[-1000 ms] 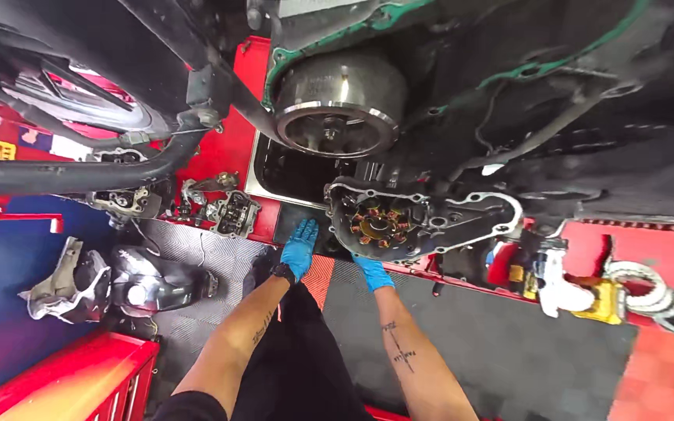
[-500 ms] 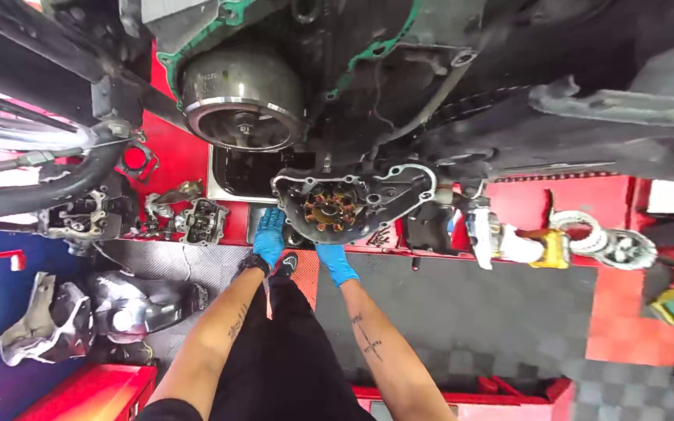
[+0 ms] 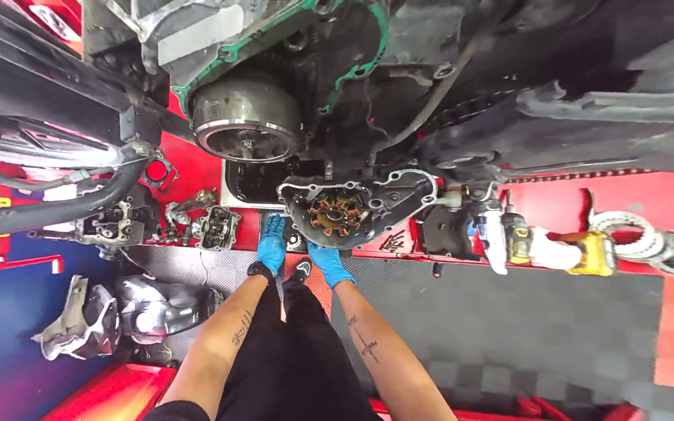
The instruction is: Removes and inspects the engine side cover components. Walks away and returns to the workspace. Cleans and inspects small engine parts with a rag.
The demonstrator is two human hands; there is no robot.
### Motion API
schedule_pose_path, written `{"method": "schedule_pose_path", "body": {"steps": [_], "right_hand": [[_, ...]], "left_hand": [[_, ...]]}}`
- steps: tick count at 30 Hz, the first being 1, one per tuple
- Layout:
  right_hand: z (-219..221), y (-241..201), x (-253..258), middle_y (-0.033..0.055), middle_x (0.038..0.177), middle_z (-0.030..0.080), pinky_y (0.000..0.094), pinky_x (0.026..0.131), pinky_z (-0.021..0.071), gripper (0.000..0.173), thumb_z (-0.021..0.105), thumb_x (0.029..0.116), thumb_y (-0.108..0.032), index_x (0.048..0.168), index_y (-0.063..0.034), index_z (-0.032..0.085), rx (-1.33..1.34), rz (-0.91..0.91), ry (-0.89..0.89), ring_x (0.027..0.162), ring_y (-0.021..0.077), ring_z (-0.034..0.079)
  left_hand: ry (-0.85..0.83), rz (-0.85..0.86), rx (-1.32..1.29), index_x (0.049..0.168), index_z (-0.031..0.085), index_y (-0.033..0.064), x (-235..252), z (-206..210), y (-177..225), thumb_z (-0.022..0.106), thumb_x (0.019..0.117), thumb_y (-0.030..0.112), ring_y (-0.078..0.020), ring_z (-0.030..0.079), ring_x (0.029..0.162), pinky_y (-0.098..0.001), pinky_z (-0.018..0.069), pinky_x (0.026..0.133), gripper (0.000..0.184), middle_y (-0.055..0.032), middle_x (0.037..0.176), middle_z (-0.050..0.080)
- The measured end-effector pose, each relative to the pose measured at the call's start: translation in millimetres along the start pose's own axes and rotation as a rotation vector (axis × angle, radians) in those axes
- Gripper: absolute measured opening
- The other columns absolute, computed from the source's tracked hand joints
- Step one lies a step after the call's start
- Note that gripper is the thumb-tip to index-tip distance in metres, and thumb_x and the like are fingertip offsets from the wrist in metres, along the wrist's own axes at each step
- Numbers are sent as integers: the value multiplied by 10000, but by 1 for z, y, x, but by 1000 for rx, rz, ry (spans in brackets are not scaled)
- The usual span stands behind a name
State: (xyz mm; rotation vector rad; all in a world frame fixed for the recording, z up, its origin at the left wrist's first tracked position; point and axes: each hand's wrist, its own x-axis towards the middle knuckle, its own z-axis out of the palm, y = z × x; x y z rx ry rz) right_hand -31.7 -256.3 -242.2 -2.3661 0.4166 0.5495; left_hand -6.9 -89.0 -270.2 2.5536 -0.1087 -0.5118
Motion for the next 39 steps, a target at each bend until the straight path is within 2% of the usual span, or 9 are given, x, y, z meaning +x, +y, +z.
{"method": "schedule_pose_path", "body": {"steps": [4,10,17,23,29,32,34,36,39], "right_hand": [[1,0,3,191,1375,633,533,1131,421,492,541,1030,-423,1337,-56,655,-6,-17,14,1351,323,552],[-7,12,5,184,1382,632,549,1125,423,544,604,993,-470,1352,-64,647,8,3,5,1349,321,555],[-34,2,-4,211,1437,583,518,1177,357,544,624,995,-419,1384,-38,617,-24,34,-76,1403,339,493],[-41,0,-7,227,1455,563,516,1192,328,556,627,994,-417,1389,-26,611,-29,-1,-104,1424,357,462],[-44,4,-3,226,1393,609,557,1125,400,537,645,972,-414,1350,-32,638,-42,-4,-88,1357,365,532],[-41,0,-16,240,1231,684,591,1030,470,513,747,883,-365,1229,9,687,108,74,128,1204,388,628],[-27,-12,-32,223,1100,727,579,919,539,416,639,975,-351,1166,10,716,184,74,126,1050,367,703],[-10,-30,-53,135,1007,740,412,793,610,478,433,1104,-397,1205,-4,685,579,151,-140,889,219,731],[5,-52,-69,139,1200,680,395,923,569,490,374,1119,-397,1353,-20,581,1187,306,-305,1071,194,668]], "left_hand": [[114,-74,-108,1476,537,44,2,-10,-5,358,1064,80,-281,392,1495,-408,314,1239,451,-145,1572,466],[162,3,-125,1403,619,51,1,-14,-21,423,1065,121,-286,437,1466,-398,319,1237,397,-142,1518,532],[276,-143,-235,1309,660,-10,-16,-47,-9,465,1063,122,-339,678,1187,-499,498,1077,340,-208,1252,702],[310,-172,-364,1305,645,-31,-34,-68,-11,470,1060,115,-321,687,1157,-501,504,1058,334,-213,1200,715],[354,-133,-413,1288,648,-51,-54,-68,-4,494,1043,83,-290,693,1147,-468,510,1057,319,-211,1195,717],[372,-156,-449,1284,647,-51,-59,-66,2,502,1039,75,-273,697,1131,-453,518,1046,311,-207,1183,719],[354,-186,-415,1298,647,-25,-65,-71,13,514,1045,108,-288,714,1087,-487,536,1011,315,-200,1152,730],[326,-136,-357,1291,656,-16,-82,-70,27,545,1033,141,-313,731,1035,-531,559,959,322,-191,1111,744],[320,46,-212,1316,665,16,-113,-61,39,583,1010,266,-307,725,1087,-523,572,969,404,-162,1191,736]]}}
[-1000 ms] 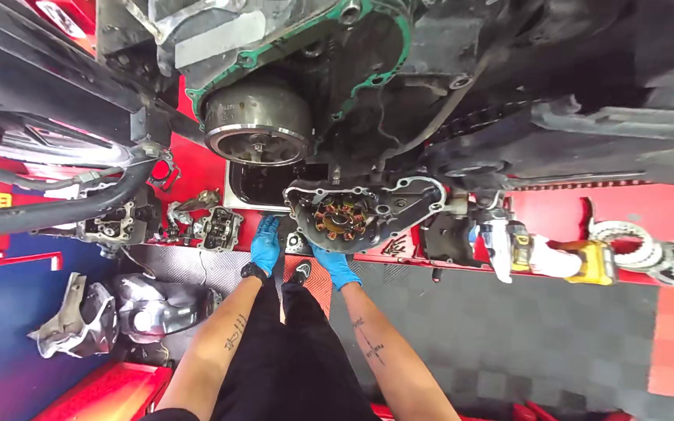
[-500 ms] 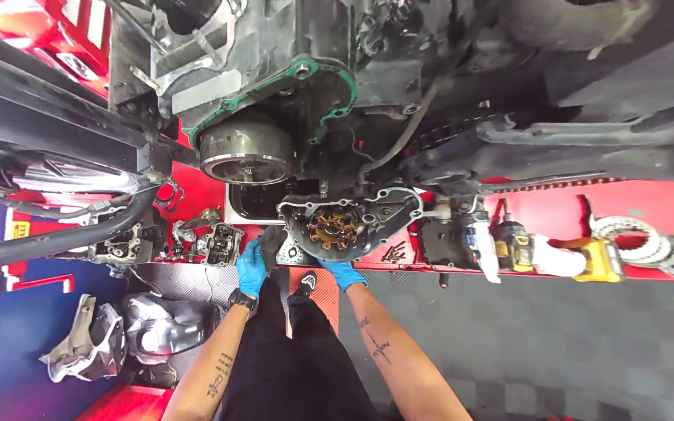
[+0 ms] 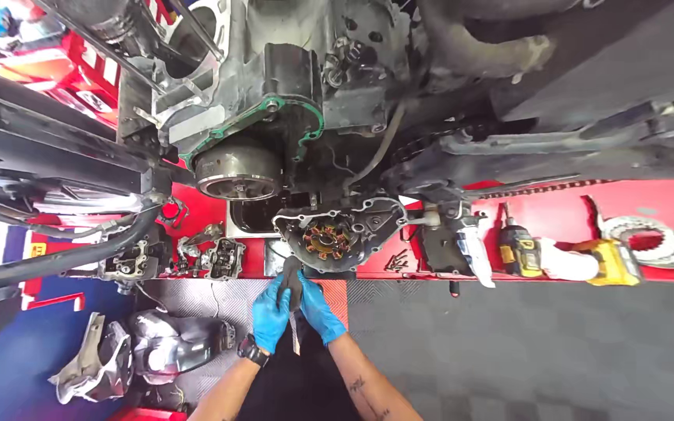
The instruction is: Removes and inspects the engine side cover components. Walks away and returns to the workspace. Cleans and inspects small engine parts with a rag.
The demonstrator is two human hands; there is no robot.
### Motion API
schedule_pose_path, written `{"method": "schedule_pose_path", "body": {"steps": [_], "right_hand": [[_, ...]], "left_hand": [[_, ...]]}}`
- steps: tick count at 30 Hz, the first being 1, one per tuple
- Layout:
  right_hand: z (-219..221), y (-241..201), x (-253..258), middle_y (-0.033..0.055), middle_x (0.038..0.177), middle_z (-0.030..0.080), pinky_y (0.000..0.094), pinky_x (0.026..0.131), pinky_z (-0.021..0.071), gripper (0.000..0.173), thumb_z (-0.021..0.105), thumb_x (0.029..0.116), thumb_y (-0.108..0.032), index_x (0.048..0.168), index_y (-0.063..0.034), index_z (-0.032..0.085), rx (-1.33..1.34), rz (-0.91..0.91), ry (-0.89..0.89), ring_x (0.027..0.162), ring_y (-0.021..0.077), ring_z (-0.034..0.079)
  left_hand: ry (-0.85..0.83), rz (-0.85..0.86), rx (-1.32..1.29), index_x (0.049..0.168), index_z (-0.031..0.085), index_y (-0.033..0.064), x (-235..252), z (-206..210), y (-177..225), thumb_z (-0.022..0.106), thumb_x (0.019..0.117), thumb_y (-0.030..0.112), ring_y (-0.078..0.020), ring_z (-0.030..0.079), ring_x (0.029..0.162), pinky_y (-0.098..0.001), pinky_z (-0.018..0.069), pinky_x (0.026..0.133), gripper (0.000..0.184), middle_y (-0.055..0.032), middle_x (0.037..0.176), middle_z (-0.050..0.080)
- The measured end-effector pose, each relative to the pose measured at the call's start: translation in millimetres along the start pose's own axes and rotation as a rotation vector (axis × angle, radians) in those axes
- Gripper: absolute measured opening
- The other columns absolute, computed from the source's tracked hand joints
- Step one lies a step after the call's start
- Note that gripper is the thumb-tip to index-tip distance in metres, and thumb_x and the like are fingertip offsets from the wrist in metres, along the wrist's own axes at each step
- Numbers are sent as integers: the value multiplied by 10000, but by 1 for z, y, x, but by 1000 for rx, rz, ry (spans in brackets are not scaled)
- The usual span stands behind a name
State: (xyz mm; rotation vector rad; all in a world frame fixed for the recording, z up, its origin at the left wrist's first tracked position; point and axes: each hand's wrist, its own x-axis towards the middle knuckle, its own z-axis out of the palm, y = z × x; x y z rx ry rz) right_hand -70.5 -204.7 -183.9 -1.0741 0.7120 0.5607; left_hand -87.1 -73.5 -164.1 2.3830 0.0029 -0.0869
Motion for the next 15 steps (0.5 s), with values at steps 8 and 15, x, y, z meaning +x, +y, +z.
{"method": "schedule_pose_path", "body": {"steps": [8,15], "right_hand": [[21,10,-18,24,888,676,296,731,560,209,452,1058,-102,1057,-45,653,114,1,-167,811,94,647],[39,3,-62,45,1154,679,319,935,540,395,335,1128,-313,1324,-89,595,341,52,-230,1061,106,644]], "left_hand": [[-46,176,148,1488,530,54,-5,-7,-7,388,1061,390,-364,426,1460,-530,292,1235,561,-196,1536,493],[-41,207,93,1432,553,-16,-7,-5,-23,258,1046,528,-382,427,1453,-519,263,1247,730,-212,1496,532]]}}
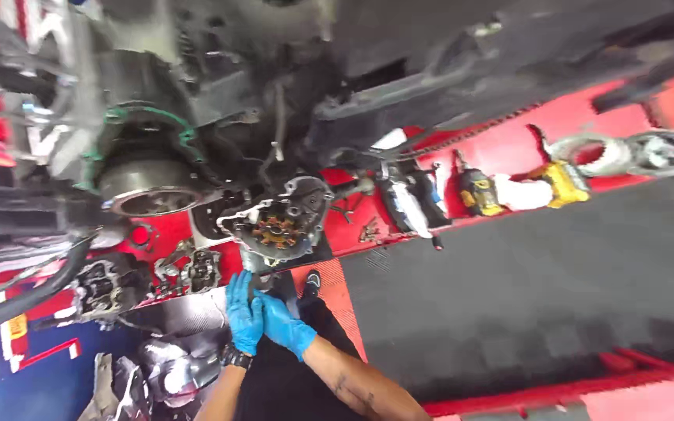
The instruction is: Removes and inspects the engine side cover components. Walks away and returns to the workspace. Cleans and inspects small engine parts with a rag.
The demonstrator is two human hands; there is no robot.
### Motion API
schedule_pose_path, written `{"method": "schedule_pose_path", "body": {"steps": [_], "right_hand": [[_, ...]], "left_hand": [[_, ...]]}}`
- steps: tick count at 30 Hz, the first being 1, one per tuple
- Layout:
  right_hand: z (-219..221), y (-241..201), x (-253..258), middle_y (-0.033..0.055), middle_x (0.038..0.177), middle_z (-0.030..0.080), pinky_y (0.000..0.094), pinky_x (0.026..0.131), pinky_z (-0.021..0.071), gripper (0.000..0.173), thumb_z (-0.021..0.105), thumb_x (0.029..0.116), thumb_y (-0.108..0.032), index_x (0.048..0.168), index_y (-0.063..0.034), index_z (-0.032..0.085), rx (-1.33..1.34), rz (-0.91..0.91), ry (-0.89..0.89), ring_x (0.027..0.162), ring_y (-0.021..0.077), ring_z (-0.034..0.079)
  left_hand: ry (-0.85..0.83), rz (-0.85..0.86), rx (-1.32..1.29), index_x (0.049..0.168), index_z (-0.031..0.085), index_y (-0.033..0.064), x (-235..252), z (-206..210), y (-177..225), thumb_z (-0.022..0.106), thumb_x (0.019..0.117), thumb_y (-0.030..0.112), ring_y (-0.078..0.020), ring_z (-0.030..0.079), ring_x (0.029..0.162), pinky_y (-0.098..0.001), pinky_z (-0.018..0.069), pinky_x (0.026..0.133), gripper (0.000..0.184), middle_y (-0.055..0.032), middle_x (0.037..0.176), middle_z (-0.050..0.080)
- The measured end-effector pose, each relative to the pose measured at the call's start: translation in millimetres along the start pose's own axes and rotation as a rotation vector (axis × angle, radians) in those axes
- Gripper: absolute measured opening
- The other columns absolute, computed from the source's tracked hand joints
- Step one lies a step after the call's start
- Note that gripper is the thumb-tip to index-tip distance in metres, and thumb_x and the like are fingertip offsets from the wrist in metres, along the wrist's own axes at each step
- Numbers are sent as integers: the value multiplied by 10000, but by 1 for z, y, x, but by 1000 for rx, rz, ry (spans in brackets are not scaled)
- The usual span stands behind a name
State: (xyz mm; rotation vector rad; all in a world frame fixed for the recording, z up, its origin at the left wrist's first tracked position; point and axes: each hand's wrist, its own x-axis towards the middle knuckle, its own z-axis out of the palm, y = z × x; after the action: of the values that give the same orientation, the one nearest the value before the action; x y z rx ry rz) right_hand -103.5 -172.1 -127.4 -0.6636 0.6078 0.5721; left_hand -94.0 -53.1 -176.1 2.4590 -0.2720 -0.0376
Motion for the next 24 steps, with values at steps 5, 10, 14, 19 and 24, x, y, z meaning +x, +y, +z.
{"method": "schedule_pose_path", "body": {"steps": [5,10,14,19,24], "right_hand": [[-19,4,-6,218,1392,600,397,1156,421,401,392,1093,-126,1435,36,528,-689,-316,-50,1330,246,558],[-21,3,-7,157,1371,615,363,1129,433,437,324,1128,-240,1412,-3,556,-455,-257,-29,1299,177,562],[-24,9,5,136,1356,609,353,1110,444,493,284,1138,-334,1390,-7,554,-274,-202,-51,1271,158,567],[-26,8,8,107,1306,626,317,1069,468,465,311,1136,-325,1353,-5,570,-98,-134,-69,1209,123,587],[-40,5,3,147,1302,643,344,1024,514,513,294,1139,-350,1355,33,558,169,12,-63,1162,187,641]], "left_hand": [[52,-35,115,1032,723,-72,-2,12,3,288,1037,357,-403,658,1109,-533,450,1066,611,-261,1088,709],[77,-112,167,848,693,-93,19,13,24,312,1045,303,-403,708,886,-564,539,849,584,-264,850,698],[103,-352,58,771,676,-61,37,10,37,321,1089,315,-352,693,775,-569,525,768,608,-217,738,671],[125,-680,-126,780,662,-27,58,4,50,264,1123,404,-303,665,806,-554,518,798,680,-176,757,652],[202,-916,-283,1016,669,-66,80,3,44,225,1111,504,-323,648,896,-553,523,845,729,-229,924,656]]}}
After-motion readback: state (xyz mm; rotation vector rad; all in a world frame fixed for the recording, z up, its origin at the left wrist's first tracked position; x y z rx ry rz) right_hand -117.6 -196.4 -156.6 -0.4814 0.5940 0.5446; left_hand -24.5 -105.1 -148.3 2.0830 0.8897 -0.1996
